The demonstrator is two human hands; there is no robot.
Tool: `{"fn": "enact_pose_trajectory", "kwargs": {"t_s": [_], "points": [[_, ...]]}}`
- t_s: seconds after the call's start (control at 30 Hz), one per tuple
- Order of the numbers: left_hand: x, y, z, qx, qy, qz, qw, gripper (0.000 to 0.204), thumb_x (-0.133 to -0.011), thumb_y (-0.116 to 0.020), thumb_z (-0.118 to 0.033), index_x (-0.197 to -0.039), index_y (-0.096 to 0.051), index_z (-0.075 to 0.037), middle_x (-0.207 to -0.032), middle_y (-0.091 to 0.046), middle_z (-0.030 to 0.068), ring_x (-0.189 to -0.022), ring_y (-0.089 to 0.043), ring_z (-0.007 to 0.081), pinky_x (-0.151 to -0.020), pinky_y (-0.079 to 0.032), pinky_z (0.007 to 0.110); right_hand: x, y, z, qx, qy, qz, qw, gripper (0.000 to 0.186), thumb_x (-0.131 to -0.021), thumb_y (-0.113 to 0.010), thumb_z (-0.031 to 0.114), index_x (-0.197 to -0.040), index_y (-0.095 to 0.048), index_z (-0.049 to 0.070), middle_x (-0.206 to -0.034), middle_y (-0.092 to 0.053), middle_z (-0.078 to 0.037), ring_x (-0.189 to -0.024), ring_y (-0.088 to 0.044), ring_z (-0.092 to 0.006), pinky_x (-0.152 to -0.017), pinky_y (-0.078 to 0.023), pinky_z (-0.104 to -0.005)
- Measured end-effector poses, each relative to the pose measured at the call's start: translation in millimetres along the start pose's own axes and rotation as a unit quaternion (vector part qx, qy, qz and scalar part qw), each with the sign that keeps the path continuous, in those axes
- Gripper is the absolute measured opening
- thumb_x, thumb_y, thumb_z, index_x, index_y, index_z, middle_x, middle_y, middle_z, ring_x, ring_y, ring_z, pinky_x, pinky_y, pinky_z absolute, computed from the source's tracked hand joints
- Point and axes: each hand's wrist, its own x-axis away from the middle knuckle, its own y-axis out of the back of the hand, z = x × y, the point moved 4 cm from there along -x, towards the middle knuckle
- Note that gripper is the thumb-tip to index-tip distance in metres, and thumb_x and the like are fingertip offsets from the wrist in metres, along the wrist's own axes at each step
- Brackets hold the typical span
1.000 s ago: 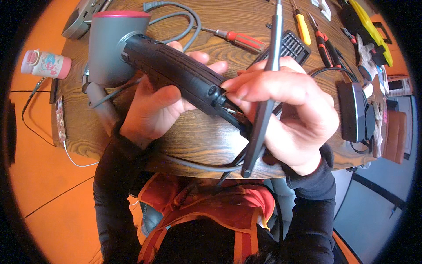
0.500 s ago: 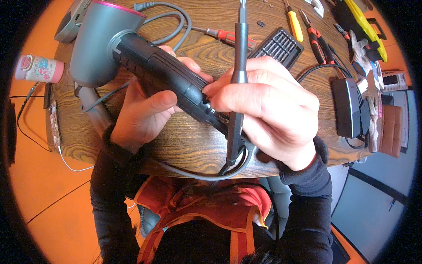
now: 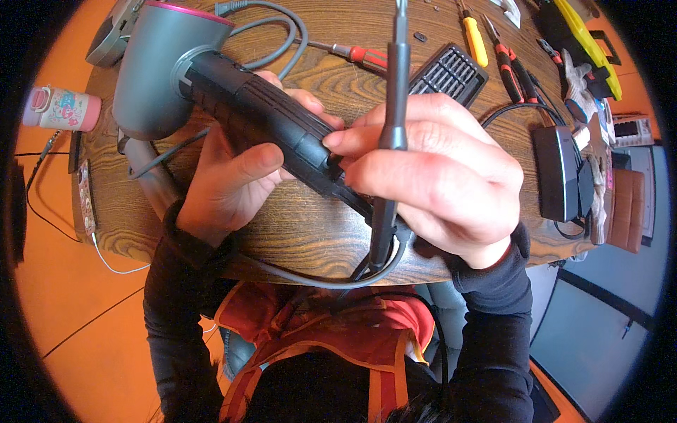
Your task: The person disassembles a hairdryer using a screwdriver, removes screws from the handle and body, and manipulates internal components. They repeatedly insert and remove screws while adjusting the device's orientation on a cluttered workbench.
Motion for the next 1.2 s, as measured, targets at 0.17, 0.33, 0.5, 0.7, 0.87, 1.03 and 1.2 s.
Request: {"fn": "enact_pose_trajectory", "kwargs": {"t_s": [0.17,0.33,0.5,0.7,0.87,1.03,1.2], "points": [[0.0,-0.8,-0.9,0.002,-0.008,0.005,1.000,0.058,-0.073,-0.066,-0.010,-0.120,-0.032,-0.009,-0.112,-0.049,0.0132,-0.110,-0.047,0.0306,-0.093,-0.039,0.045,3.3,5.6,-3.8,-0.059,-0.043,-0.042,0.996,0.016,-0.074,-0.061,0.001,-0.081,-0.047,0.005,-0.078,-0.063,-0.019,-0.077,-0.060,-0.0272,-0.068,-0.048,-0.0361],[0.6,0.1,-1.6,-0.011,-0.011,-0.003,1.000,0.059,-0.074,-0.066,-0.012,-0.121,-0.032,-0.010,-0.114,-0.048,0.0135,-0.111,-0.046,0.0317,-0.092,-0.040,0.046,13.3,3.1,-13.9,-0.150,-0.125,-0.126,0.972,0.010,-0.088,-0.046,0.010,-0.096,-0.042,0.006,-0.088,-0.061,-0.021,-0.085,-0.058,-0.0284,-0.077,-0.045,-0.0392],[-0.8,8.0,3.9,0.002,0.035,-0.042,0.999,0.058,-0.074,-0.067,-0.015,-0.120,-0.034,-0.009,-0.116,-0.047,0.0138,-0.112,-0.046,0.0323,-0.089,-0.043,0.048,32.8,-1.4,-31.7,-0.230,-0.175,-0.224,0.931,0.020,-0.094,-0.031,0.020,-0.107,-0.037,0.006,-0.105,-0.054,-0.027,-0.092,-0.057,-0.0319,-0.081,-0.044,-0.0383],[-2.7,24.0,-4.5,-0.056,0.070,-0.044,0.995,0.062,-0.072,-0.069,-0.016,-0.122,-0.033,-0.009,-0.114,-0.048,0.0141,-0.109,-0.048,0.0326,-0.088,-0.043,0.047,59.3,2.3,-26.2,-0.061,-0.195,-0.167,0.965,0.016,-0.086,-0.044,-0.003,-0.099,-0.038,0.003,-0.091,-0.059,-0.022,-0.083,-0.060,-0.0288,-0.075,-0.048,-0.0380],[-0.4,29.6,-3.1,-0.074,0.106,-0.054,0.990,0.070,-0.070,-0.071,-0.018,-0.125,-0.029,-0.009,-0.114,-0.049,0.0141,-0.107,-0.050,0.0328,-0.088,-0.043,0.047,69.0,-7.5,-28.4,-0.059,-0.184,0.001,0.981,0.033,-0.074,-0.059,-0.010,-0.086,-0.033,0.006,-0.086,-0.058,-0.022,-0.083,-0.060,-0.0295,-0.071,-0.048,-0.0356],[-2.1,28.8,-1.1,-0.062,0.105,-0.039,0.992,0.069,-0.070,-0.070,-0.015,-0.125,-0.028,-0.007,-0.114,-0.049,0.0134,-0.108,-0.049,0.0328,-0.089,-0.043,0.045,75.6,-8.0,-25.6,-0.024,-0.195,0.052,0.979,0.039,-0.070,-0.065,-0.009,-0.084,-0.032,0.008,-0.083,-0.061,-0.021,-0.075,-0.060,-0.0267,-0.063,-0.047,-0.0317],[-1.6,27.7,-0.2,-0.057,0.117,-0.053,0.990,0.070,-0.069,-0.070,-0.015,-0.125,-0.028,-0.005,-0.114,-0.049,0.0145,-0.108,-0.050,0.0321,-0.089,-0.043,0.044,68.1,-18.6,-30.4,-0.035,-0.171,0.043,0.984,0.028,-0.070,-0.067,-0.003,-0.075,-0.041,0.005,-0.080,-0.062,-0.015,-0.068,-0.059,-0.0237,-0.059,-0.046,-0.0303]]}}
